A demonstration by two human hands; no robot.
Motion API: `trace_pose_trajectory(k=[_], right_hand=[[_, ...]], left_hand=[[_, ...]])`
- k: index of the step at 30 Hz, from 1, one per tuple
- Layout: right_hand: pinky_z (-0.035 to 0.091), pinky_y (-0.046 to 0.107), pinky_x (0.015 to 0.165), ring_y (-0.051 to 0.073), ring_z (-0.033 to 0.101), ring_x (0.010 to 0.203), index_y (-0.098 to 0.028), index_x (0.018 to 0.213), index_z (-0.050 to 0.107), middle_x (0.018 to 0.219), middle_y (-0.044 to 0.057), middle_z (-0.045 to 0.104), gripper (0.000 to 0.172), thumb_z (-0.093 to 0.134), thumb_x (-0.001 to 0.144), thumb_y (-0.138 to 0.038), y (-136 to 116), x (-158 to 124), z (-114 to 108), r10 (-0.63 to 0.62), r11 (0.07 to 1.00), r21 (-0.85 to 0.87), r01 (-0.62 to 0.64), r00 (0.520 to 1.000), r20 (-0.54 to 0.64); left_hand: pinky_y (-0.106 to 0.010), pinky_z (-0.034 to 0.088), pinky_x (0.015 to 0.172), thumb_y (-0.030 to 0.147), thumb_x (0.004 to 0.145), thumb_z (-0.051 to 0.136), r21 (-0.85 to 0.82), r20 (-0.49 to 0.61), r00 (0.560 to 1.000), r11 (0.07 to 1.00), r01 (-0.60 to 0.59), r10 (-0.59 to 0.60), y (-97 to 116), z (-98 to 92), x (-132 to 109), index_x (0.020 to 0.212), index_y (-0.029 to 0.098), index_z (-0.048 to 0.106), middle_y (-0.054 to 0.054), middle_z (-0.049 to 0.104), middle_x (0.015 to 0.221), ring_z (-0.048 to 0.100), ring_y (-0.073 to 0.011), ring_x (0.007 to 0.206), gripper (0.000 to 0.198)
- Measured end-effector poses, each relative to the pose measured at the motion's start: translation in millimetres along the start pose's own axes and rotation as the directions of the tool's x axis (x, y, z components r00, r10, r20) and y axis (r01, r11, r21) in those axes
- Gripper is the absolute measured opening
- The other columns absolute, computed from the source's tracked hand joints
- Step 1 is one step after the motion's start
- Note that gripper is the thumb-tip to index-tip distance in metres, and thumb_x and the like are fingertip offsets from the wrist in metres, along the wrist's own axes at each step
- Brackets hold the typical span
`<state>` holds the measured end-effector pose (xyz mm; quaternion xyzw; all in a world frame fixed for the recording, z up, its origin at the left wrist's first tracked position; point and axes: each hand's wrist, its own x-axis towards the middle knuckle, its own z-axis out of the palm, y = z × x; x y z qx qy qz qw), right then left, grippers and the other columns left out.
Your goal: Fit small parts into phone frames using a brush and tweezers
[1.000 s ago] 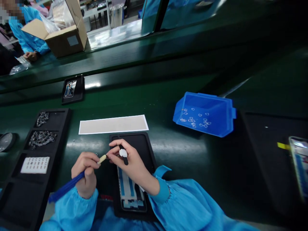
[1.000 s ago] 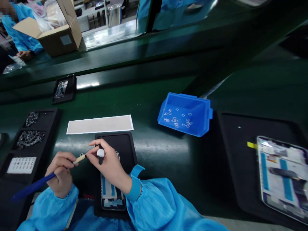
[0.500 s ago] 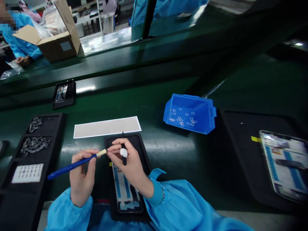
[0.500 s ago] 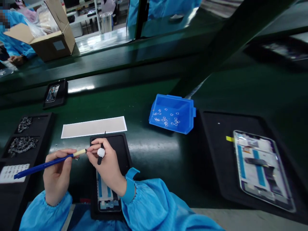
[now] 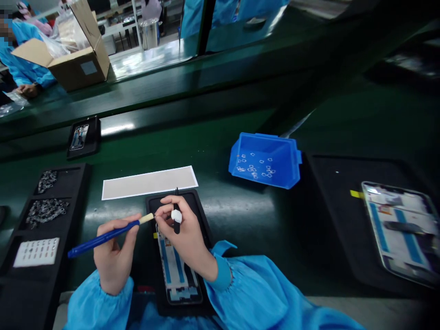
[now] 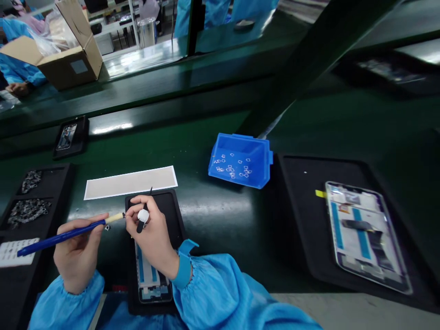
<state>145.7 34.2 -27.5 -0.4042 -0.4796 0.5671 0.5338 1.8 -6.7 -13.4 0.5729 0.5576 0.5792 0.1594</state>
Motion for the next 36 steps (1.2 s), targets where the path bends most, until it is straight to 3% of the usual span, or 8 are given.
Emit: trace_pose_trajectory(k=[11,17,21,23,25,30,33,36], right_hand=[[0.045,0.025,0.060,0.012,0.053,0.062,-0.023,0.099,0.049,0.076,-0.003,0.058,0.024,0.060,0.078,-0.021,-3,5,-6,0.052,0.992,0.114,-0.061,0.995,0.084],[0.044,0.024,0.059,0.011,0.052,0.061,-0.023,0.100,0.048,0.075,-0.004,0.058,0.024,0.059,0.079,-0.021,-5,3,-11,0.060,0.990,0.120,-0.070,0.995,0.084],[0.048,0.027,0.064,0.014,0.059,0.067,-0.024,0.101,0.048,0.078,-0.002,0.061,0.022,0.059,0.082,-0.024,-12,16,-57,-0.101,0.987,-0.136,0.085,0.988,-0.115],[0.049,0.031,0.068,0.018,0.062,0.071,-0.024,0.101,0.051,0.081,0.000,0.063,0.022,0.060,0.081,-0.025,-17,29,-96,-0.265,0.899,-0.420,0.126,0.919,-0.291],[0.048,0.036,0.074,0.022,0.064,0.077,-0.023,0.099,0.054,0.083,0.002,0.066,0.021,0.060,0.078,-0.023,-23,42,-138,-0.412,0.696,-0.718,0.006,0.822,-0.393],[0.045,0.036,0.070,0.029,0.063,0.084,-0.022,0.104,0.057,0.090,0.006,0.070,0.037,0.050,0.072,-0.006,-25,60,-195,-0.476,0.249,-0.948,-0.200,0.827,-0.300],[0.046,0.039,0.074,0.030,0.063,0.086,-0.021,0.103,0.057,0.092,0.007,0.071,0.033,0.052,0.074,-0.007,-20,61,-191,-0.502,0.216,-0.966,-0.144,0.832,-0.237],[0.047,0.043,0.082,0.031,0.064,0.090,-0.021,0.105,0.056,0.096,0.008,0.072,0.026,0.064,0.081,-0.024,-13,51,-168,-0.557,0.345,-0.938,-0.020,0.800,-0.222]], left_hand=[[-0.020,0.062,0.072,0.025,0.084,0.072,-0.089,0.005,0.975,0.971,0.220,-0.221,3,2.0,5,0.093,0.020,0.055,-0.001,0.079,0.086,0.076,-0.0159,0.081,0.021],[-0.021,0.062,0.068,0.041,0.077,0.079,-0.276,0.098,0.854,0.810,0.517,-0.511,-6,3.9,13,0.099,0.022,0.050,-0.002,0.079,0.085,0.075,-0.0146,0.072,0.041],[-0.022,0.062,0.069,0.044,0.073,0.082,-0.302,0.125,0.809,0.754,0.583,-0.575,-8,6.5,14,0.100,0.022,0.050,-0.002,0.079,0.085,0.075,-0.0155,0.070,0.047],[-0.021,0.062,0.070,0.042,0.073,0.082,-0.288,0.109,0.812,0.764,0.577,-0.573,-10,6.7,13,0.099,0.022,0.052,-0.001,0.079,0.086,0.076,-0.0160,0.073,0.045],[-0.020,0.062,0.071,0.040,0.075,0.081,-0.253,0.104,0.828,0.790,0.558,-0.551,-14,6.8,12,0.100,0.022,0.053,-0.001,0.079,0.087,0.076,-0.0152,0.073,0.040],[-0.021,0.062,0.071,0.033,0.081,0.076,-0.077,0.130,0.900,0.901,0.427,-0.415,-16,9.9,11,0.100,0.022,0.055,-0.002,0.079,0.090,0.076,-0.0155,0.076,0.030],[-0.025,0.063,0.073,0.030,0.082,0.073,0.036,0.156,0.933,0.946,0.322,-0.324,-11,13.7,9,0.104,0.022,0.054,-0.004,0.079,0.091,0.076,-0.0187,0.082,0.030],[-0.031,0.063,0.077,0.028,0.084,0.070,0.111,0.213,0.944,0.966,0.232,-0.251,-12,17.7,6,0.112,0.021,0.051,-0.006,0.078,0.095,0.075,-0.0216,0.091,0.035]])
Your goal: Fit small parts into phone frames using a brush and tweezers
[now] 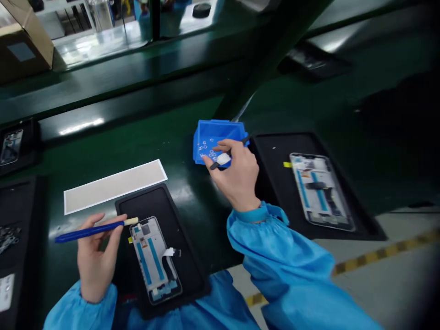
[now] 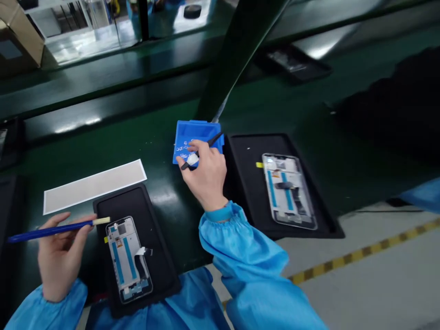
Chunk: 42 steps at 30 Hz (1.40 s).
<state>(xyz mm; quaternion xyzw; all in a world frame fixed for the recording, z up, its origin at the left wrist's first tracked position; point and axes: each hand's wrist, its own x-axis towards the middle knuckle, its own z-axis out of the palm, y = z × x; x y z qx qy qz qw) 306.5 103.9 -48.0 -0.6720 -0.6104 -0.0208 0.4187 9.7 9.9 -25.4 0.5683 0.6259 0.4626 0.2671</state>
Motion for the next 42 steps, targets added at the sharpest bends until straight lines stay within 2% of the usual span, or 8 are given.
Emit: trace_pose_trajectory(k=[3,5,8,11,14,27,32,42], right_hand=[[0.049,0.038,0.082,0.025,0.067,0.091,-0.024,0.109,0.055,0.096,0.004,0.072,0.023,0.061,0.087,-0.024,-29,-27,7,-0.065,0.934,0.357,-0.013,0.977,0.204],[0.049,0.036,0.082,0.023,0.068,0.091,-0.025,0.110,0.056,0.097,0.003,0.073,0.022,0.056,0.089,-0.016,-48,-46,14,-0.169,0.855,0.514,-0.061,0.906,0.389],[0.045,0.043,0.091,0.022,0.067,0.088,-0.024,0.106,0.059,0.099,0.004,0.074,0.028,0.053,0.086,-0.007,-64,-68,26,-0.296,0.812,0.580,-0.062,0.813,0.502],[0.030,0.054,0.110,0.021,0.064,0.088,-0.025,0.106,0.060,0.090,-0.001,0.074,0.034,0.053,0.081,-0.003,-65,-77,33,-0.348,0.793,0.607,-0.053,0.779,0.522],[0.018,0.058,0.118,0.023,0.060,0.093,-0.028,0.102,0.061,0.089,-0.003,0.073,0.034,0.057,0.079,-0.004,-61,-80,36,-0.366,0.783,0.620,-0.050,0.769,0.524],[0.018,0.057,0.119,0.023,0.057,0.097,-0.027,0.101,0.057,0.093,-0.004,0.071,0.041,0.056,0.074,0.004,-63,-78,36,-0.376,0.793,0.608,-0.050,0.745,0.552],[0.018,0.056,0.119,0.023,0.057,0.099,-0.027,0.101,0.056,0.088,-0.004,0.071,0.040,0.058,0.074,0.003,-63,-78,36,-0.366,0.788,0.612,-0.067,0.748,0.553],[0.018,0.057,0.118,0.022,0.057,0.098,-0.027,0.101,0.057,0.087,-0.004,0.070,0.039,0.057,0.076,0.002,-63,-78,34,-0.360,0.784,0.616,-0.076,0.753,0.551]], left_hand=[[-0.035,0.062,0.081,0.026,0.086,0.068,0.121,0.096,0.994,0.991,-0.059,0.048,-7,3.7,-2,0.115,0.021,0.051,-0.007,0.077,0.098,0.074,-0.0223,0.095,0.033],[-0.037,0.061,0.085,0.026,0.087,0.067,0.202,0.163,0.985,0.975,-0.097,0.064,-11,5.3,-2,0.112,0.022,0.053,-0.006,0.077,0.099,0.074,-0.0220,0.096,0.029],[-0.038,0.060,0.086,0.026,0.088,0.066,0.272,0.243,0.967,0.952,-0.140,0.073,-9,7.8,0,0.105,0.023,0.058,-0.006,0.075,0.100,0.073,-0.0218,0.097,0.020],[-0.035,0.060,0.080,0.028,0.089,0.064,0.316,0.287,0.953,0.929,-0.194,0.102,0,10.2,2,0.100,0.022,0.061,-0.006,0.075,0.096,0.073,-0.0217,0.093,0.013],[-0.033,0.060,0.077,0.027,0.089,0.064,0.345,0.309,0.939,0.903,-0.257,0.149,8,10.8,3,0.096,0.022,0.063,-0.005,0.076,0.093,0.074,-0.0208,0.089,0.009],[-0.031,0.060,0.075,0.023,0.088,0.064,0.347,0.346,0.916,0.880,-0.325,0.203,12,13.5,3,0.095,0.022,0.056,-0.004,0.078,0.093,0.075,-0.0200,0.089,0.011],[-0.030,0.060,0.076,0.019,0.088,0.064,0.361,0.371,0.887,0.838,-0.410,0.275,15,14.2,4,0.097,0.022,0.056,-0.004,0.078,0.094,0.075,-0.0191,0.089,0.012],[-0.029,0.060,0.077,0.019,0.089,0.063,0.374,0.397,0.880,0.830,-0.414,0.260,14,14.5,4,0.097,0.022,0.056,-0.004,0.077,0.096,0.075,-0.0187,0.090,0.011]])
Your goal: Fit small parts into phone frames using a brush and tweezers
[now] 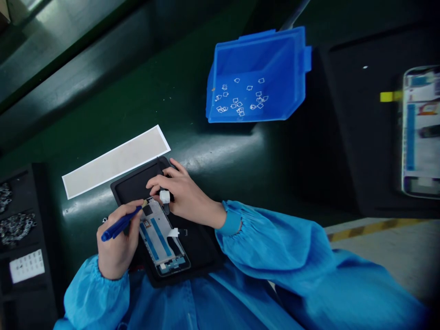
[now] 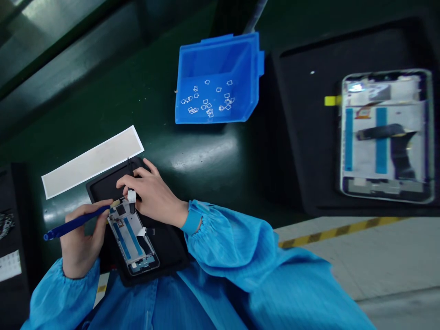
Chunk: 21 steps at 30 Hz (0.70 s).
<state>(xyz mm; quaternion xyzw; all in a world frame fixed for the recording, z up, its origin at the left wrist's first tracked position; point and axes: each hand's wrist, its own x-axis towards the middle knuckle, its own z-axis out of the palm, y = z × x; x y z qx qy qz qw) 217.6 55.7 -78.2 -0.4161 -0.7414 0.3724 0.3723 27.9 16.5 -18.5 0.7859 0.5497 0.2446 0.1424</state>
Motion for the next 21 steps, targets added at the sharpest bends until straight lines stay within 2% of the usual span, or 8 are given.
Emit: trace_pose_trajectory(k=[5,16,21], right_hand=[[0.018,0.057,0.118,0.023,0.057,0.098,-0.027,0.102,0.057,0.084,-0.005,0.070,0.039,0.057,0.076,0.002,-0.3,0.3,0.1,0.001,1.000,-0.002,-0.001,1.000,0.008],[0.018,0.056,0.118,0.022,0.057,0.097,-0.028,0.101,0.056,0.083,-0.005,0.069,0.041,0.056,0.075,0.004,-0.3,0.0,0.2,-0.002,1.000,0.001,0.002,1.000,0.005],[0.017,0.057,0.118,0.023,0.057,0.096,-0.028,0.102,0.056,0.083,-0.005,0.069,0.041,0.056,0.075,0.003,-0.4,-0.3,0.1,0.005,1.000,0.000,-0.005,1.000,0.008]], left_hand=[[-0.031,0.060,0.076,0.021,0.088,0.064,-0.007,-0.012,1.000,1.000,0.029,-0.029,0.6,0.7,0.9,0.096,0.022,0.058,-0.003,0.078,0.094,0.075,-0.0199,0.088,0.009],[-0.029,0.059,0.077,0.015,0.087,0.065,-0.010,-0.004,1.000,0.999,-0.030,0.030,0.2,-0.3,0.2,0.101,0.023,0.057,-0.002,0.078,0.097,0.075,-0.0186,0.091,0.018],[-0.029,0.059,0.076,0.017,0.087,0.064,-0.017,-0.008,1.000,1.000,-0.023,0.023,0.8,0.5,2.0,0.098,0.023,0.057,-0.002,0.078,0.095,0.075,-0.0187,0.088,0.014]])
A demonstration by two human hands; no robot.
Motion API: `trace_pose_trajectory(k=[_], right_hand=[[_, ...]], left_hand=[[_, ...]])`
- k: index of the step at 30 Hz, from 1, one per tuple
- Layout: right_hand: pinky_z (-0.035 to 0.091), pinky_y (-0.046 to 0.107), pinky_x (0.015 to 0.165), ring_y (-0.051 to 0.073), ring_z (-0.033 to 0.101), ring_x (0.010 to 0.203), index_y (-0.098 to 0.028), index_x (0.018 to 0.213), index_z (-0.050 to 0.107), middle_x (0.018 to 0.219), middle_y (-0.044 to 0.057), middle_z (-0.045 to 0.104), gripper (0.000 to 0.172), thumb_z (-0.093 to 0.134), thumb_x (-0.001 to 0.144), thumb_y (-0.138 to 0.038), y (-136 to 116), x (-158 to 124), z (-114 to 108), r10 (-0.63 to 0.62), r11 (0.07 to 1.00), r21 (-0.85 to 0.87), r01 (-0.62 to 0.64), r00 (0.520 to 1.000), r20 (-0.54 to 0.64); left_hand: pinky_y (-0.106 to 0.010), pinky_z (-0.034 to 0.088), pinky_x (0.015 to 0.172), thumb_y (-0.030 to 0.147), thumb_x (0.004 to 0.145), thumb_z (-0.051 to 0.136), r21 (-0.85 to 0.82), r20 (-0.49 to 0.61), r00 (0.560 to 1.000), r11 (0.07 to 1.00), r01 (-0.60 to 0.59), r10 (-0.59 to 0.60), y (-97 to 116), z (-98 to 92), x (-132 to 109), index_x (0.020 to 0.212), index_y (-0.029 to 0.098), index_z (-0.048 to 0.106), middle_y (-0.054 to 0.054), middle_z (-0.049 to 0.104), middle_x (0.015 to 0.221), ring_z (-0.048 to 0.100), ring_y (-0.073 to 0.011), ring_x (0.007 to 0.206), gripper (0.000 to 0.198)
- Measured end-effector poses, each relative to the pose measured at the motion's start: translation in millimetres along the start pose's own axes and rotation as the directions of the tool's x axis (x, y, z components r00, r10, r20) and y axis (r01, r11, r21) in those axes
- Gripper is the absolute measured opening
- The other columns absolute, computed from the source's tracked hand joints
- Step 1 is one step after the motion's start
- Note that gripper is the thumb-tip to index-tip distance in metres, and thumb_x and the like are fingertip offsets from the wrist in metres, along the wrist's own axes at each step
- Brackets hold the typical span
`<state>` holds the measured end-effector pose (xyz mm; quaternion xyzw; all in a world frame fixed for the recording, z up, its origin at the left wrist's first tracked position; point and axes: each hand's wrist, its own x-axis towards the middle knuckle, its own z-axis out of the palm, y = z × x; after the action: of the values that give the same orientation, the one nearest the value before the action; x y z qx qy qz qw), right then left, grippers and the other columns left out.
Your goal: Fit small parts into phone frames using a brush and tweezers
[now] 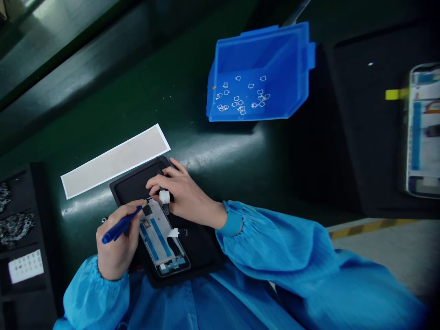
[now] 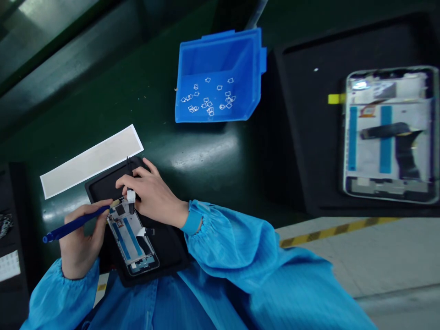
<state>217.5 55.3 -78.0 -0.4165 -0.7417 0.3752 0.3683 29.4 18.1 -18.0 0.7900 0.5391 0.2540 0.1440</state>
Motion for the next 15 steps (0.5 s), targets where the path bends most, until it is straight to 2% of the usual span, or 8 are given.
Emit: trace_pose_trajectory(k=[6,15], right_hand=[[0.018,0.056,0.119,0.023,0.056,0.096,-0.028,0.101,0.056,0.084,-0.006,0.069,0.042,0.055,0.074,0.004,0.0,0.0,-0.1,0.001,1.000,-0.010,-0.001,1.000,0.009],[0.015,0.052,0.120,0.021,0.054,0.097,-0.024,0.102,0.056,0.085,-0.005,0.070,0.038,0.057,0.076,0.004,-0.5,0.6,-1.2,0.010,1.000,-0.009,-0.010,1.000,0.022]], left_hand=[[-0.028,0.058,0.078,0.017,0.089,0.064,0.001,0.024,1.000,1.000,0.009,-0.009,-1.7,-0.7,-2.1,0.098,0.022,0.055,-0.003,0.077,0.097,0.075,-0.0184,0.090,0.014],[-0.026,0.058,0.078,0.015,0.089,0.064,0.059,0.027,0.997,0.996,-0.069,0.068,-1.6,-1.1,-1.4,0.103,0.020,0.054,-0.003,0.077,0.097,0.074,-0.0170,0.091,0.018]])
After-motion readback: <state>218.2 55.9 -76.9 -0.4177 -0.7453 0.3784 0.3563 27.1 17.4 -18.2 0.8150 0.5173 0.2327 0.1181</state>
